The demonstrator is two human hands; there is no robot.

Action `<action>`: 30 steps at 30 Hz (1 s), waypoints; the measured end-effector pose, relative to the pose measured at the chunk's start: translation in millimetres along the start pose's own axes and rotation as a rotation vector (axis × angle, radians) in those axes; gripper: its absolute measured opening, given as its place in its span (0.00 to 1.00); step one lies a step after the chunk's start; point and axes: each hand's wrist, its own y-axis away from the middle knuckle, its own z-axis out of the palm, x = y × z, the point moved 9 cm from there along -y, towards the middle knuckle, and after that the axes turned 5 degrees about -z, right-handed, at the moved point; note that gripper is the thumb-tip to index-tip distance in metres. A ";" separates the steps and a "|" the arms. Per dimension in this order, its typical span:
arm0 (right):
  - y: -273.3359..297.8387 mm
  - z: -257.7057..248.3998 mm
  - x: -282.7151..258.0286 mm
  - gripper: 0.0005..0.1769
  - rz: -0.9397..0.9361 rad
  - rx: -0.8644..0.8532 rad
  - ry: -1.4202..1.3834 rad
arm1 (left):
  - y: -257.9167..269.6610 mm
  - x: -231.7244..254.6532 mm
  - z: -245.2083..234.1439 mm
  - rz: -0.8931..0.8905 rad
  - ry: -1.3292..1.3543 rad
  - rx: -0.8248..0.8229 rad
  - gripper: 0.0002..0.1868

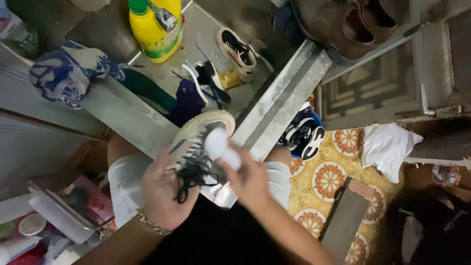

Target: The person cleans a sneaker and a leather shoe in a sink using a brush and a cloth. They scrub the soles and sides, apply liquid with a small brush, and wipe the shoes with a cloth.

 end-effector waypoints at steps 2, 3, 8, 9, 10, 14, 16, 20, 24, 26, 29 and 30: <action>3.0 4.2 -6.0 0.25 -0.025 -0.040 -0.008 | -3.3 -17.9 -11.0 -0.210 0.455 0.155 0.40; -6.1 -4.0 10.2 0.26 0.069 -0.049 -0.033 | 2.8 -20.1 -14.0 -0.250 0.452 0.245 0.44; -18.8 -39.1 -3.7 0.18 -0.100 0.113 -0.114 | 10.5 -28.6 36.6 -0.488 0.800 -0.173 0.55; -4.2 -27.1 -28.5 0.18 -0.219 0.047 -0.110 | 9.2 -25.7 42.4 -0.490 0.819 -0.244 0.56; 1.8 -18.9 -47.0 0.19 -0.348 0.000 -0.099 | 1.7 -20.4 50.9 -0.503 0.825 -0.334 0.57; -32.2 -36.7 2.8 0.28 0.050 -0.049 0.245 | -7.5 -27.2 27.5 -0.450 0.709 0.089 0.58; -53.4 -47.5 28.6 0.21 0.258 0.087 -0.017 | -11.1 -29.1 34.4 -0.452 0.774 -0.008 0.55; -36.8 -25.9 -41.2 0.29 -0.170 -0.053 0.137 | -15.6 -32.9 22.7 -0.428 0.737 0.041 0.48; -76.9 -54.9 20.5 0.25 0.149 -0.032 0.226 | -15.7 -38.4 15.1 -0.435 0.753 -0.060 0.44; -82.0 -57.7 12.9 0.19 0.017 0.041 0.149 | -14.0 -41.9 17.2 -0.436 0.736 -0.088 0.40; -50.2 -40.9 -40.4 0.22 -0.299 0.017 0.304 | -13.0 -40.8 20.5 -0.502 0.653 0.059 0.41; -35.2 -30.2 -61.1 0.25 -0.420 -0.018 0.396 | -15.0 -36.4 12.3 -0.485 0.554 0.188 0.43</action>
